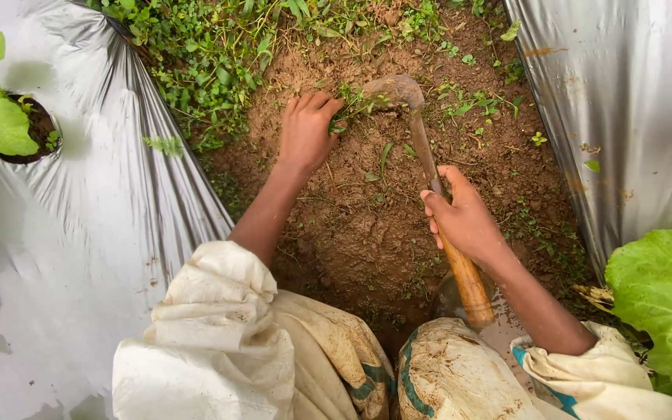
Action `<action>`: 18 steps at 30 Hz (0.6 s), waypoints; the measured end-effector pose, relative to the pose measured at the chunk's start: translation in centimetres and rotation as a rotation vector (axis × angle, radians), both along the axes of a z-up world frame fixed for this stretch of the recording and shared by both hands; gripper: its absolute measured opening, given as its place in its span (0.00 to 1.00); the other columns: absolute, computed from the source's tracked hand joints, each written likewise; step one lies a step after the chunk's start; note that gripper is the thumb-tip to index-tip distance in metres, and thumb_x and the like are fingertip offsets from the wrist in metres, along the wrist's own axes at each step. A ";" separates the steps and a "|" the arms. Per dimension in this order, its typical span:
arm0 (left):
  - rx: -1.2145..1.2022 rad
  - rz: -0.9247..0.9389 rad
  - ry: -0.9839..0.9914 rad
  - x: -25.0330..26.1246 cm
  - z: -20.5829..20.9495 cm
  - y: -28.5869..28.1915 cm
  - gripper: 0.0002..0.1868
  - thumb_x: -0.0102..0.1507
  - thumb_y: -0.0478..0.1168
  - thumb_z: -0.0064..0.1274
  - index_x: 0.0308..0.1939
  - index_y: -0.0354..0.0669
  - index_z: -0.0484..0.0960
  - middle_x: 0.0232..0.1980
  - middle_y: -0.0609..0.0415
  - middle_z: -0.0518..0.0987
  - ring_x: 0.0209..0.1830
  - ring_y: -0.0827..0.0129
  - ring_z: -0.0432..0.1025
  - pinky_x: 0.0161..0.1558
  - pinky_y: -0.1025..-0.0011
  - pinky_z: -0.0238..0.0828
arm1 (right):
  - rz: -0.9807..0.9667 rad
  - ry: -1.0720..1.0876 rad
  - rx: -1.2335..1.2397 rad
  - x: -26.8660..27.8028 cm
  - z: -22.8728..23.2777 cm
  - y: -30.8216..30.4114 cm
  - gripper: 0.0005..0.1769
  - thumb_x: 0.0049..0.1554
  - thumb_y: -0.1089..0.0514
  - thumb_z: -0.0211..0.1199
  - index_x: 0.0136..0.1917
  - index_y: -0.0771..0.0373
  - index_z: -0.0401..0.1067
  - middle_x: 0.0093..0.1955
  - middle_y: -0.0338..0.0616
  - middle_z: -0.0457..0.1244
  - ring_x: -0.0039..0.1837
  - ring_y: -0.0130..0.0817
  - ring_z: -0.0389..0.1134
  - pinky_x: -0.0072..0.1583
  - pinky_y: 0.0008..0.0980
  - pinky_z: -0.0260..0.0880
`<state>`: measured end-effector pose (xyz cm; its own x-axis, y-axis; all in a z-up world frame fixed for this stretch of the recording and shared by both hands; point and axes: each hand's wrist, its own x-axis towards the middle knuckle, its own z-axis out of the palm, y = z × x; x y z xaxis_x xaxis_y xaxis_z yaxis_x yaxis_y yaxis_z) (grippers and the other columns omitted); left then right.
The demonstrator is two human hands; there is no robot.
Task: The person squats between two raised garden beds and uses a curved hoe to loosen the soil and remove weeds. They repeatedly strike the ground with the tool and pull out the uprooted weeds by hand, clearing the area between the plastic-covered beds.
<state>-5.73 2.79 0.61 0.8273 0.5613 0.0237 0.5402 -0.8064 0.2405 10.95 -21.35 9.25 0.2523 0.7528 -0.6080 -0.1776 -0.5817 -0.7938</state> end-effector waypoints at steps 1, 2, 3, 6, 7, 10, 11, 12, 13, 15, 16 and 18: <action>0.001 -0.003 -0.002 0.1 0.2 0.0 0.18 0.56 0.40 0.69 0.49 0.48 0.84 0.46 0.54 0.79 0.50 0.62 0.73 0.51 0.62 0.67 | -0.003 -0.002 0.001 0.0 0.2 0.0 0.19 0.64 0.70 0.48 0.68 0.75 0.56 0.33 0.48 0.59 0.25 0.31 0.62 0.24 0.30 0.69; -0.004 0.008 0.004 0.3 0.3 0.0 0.17 0.56 0.39 0.68 0.49 0.48 0.84 0.46 0.54 0.80 0.49 0.62 0.73 0.51 0.63 0.67 | -0.002 -0.052 0.016 0.1 0.4 0.0 0.19 0.63 0.69 0.48 0.67 0.75 0.57 0.34 0.49 0.60 0.25 0.31 0.63 0.24 0.29 0.69; -0.013 0.019 0.013 0.3 0.4 -0.2 0.17 0.57 0.38 0.67 0.49 0.49 0.84 0.46 0.54 0.80 0.49 0.62 0.73 0.50 0.63 0.67 | -0.001 -0.099 0.027 0.1 0.6 -0.2 0.18 0.63 0.69 0.49 0.66 0.75 0.58 0.34 0.50 0.60 0.25 0.31 0.64 0.24 0.28 0.69; 0.000 0.027 -0.029 0.8 0.3 -0.2 0.14 0.59 0.38 0.66 0.48 0.50 0.84 0.44 0.56 0.80 0.48 0.65 0.73 0.48 0.67 0.67 | -0.005 -0.258 0.012 -0.4 1.3 -0.4 0.19 0.64 0.67 0.51 0.68 0.75 0.60 0.30 0.54 0.62 0.23 0.37 0.65 0.24 0.32 0.65; -0.002 0.027 -0.028 1.0 0.5 -0.2 0.14 0.59 0.38 0.66 0.48 0.50 0.84 0.44 0.56 0.80 0.48 0.65 0.73 0.48 0.67 0.67 | -0.004 -0.257 0.010 -0.3 0.7 -0.7 0.19 0.64 0.67 0.51 0.68 0.75 0.60 0.30 0.54 0.62 0.23 0.37 0.65 0.24 0.32 0.65; -0.023 0.031 0.015 1.2 1.1 -0.4 0.14 0.62 0.39 0.62 0.52 0.52 0.83 0.46 0.57 0.80 0.49 0.69 0.71 0.49 0.70 0.65 | -0.034 -0.329 0.041 0.1 -0.3 -1.3 0.21 0.63 0.70 0.52 0.70 0.74 0.61 0.32 0.55 0.62 0.25 0.36 0.63 0.26 0.31 0.65; -0.026 0.016 -0.006 1.2 1.4 -0.5 0.15 0.61 0.39 0.64 0.51 0.51 0.83 0.46 0.56 0.80 0.49 0.67 0.71 0.49 0.68 0.66 | -0.032 -0.355 0.047 0.2 -0.3 -1.3 0.21 0.63 0.69 0.52 0.69 0.74 0.61 0.32 0.55 0.62 0.25 0.36 0.63 0.27 0.31 0.65; -0.029 0.000 -0.027 1.3 1.6 -0.6 0.15 0.59 0.38 0.65 0.50 0.50 0.84 0.46 0.56 0.80 0.48 0.66 0.72 0.48 0.67 0.67 | -0.029 -0.380 0.054 0.4 -0.2 -1.3 0.20 0.63 0.69 0.52 0.69 0.74 0.61 0.32 0.56 0.61 0.25 0.36 0.63 0.27 0.31 0.65; -0.033 0.001 -0.026 1.5 1.9 -0.7 0.15 0.59 0.38 0.65 0.50 0.50 0.84 0.46 0.56 0.80 0.48 0.66 0.72 0.48 0.67 0.67 | -0.028 -0.379 0.050 0.4 0.1 -1.3 0.20 0.63 0.69 0.52 0.69 0.74 0.61 0.32 0.56 0.61 0.25 0.36 0.63 0.27 0.31 0.65; -0.092 0.050 -0.047 1.9 2.3 -0.8 0.16 0.62 0.39 0.63 0.53 0.51 0.82 0.49 0.55 0.79 0.52 0.67 0.69 0.51 0.69 0.65 | -0.048 -0.255 0.054 0.4 0.7 -1.1 0.20 0.63 0.69 0.50 0.68 0.74 0.58 0.27 0.54 0.61 0.22 0.37 0.63 0.24 0.31 0.66; -0.094 0.050 -0.046 1.9 1.5 -0.6 0.16 0.62 0.39 0.63 0.53 0.51 0.82 0.49 0.55 0.79 0.52 0.67 0.69 0.51 0.69 0.65 | -0.049 -0.254 0.052 0.3 1.5 -0.6 0.20 0.63 0.69 0.50 0.68 0.74 0.58 0.27 0.54 0.61 0.22 0.37 0.63 0.24 0.31 0.66; -0.030 0.024 -0.163 1.7 0.0 0.0 0.24 0.60 0.46 0.66 0.59 0.55 0.77 0.55 0.58 0.77 0.54 0.67 0.68 0.56 0.66 0.65 | -0.062 -0.056 -0.291 0.2 2.9 0.6 0.13 0.67 0.63 0.50 0.64 0.54 0.59 0.38 0.44 0.59 0.31 0.33 0.58 0.29 0.32 0.62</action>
<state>-3.99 2.74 0.60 0.8003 0.5833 0.1391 0.5112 -0.7848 0.3503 11.12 -20.79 12.19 0.3311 0.5311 -0.7799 -0.1806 -0.7756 -0.6049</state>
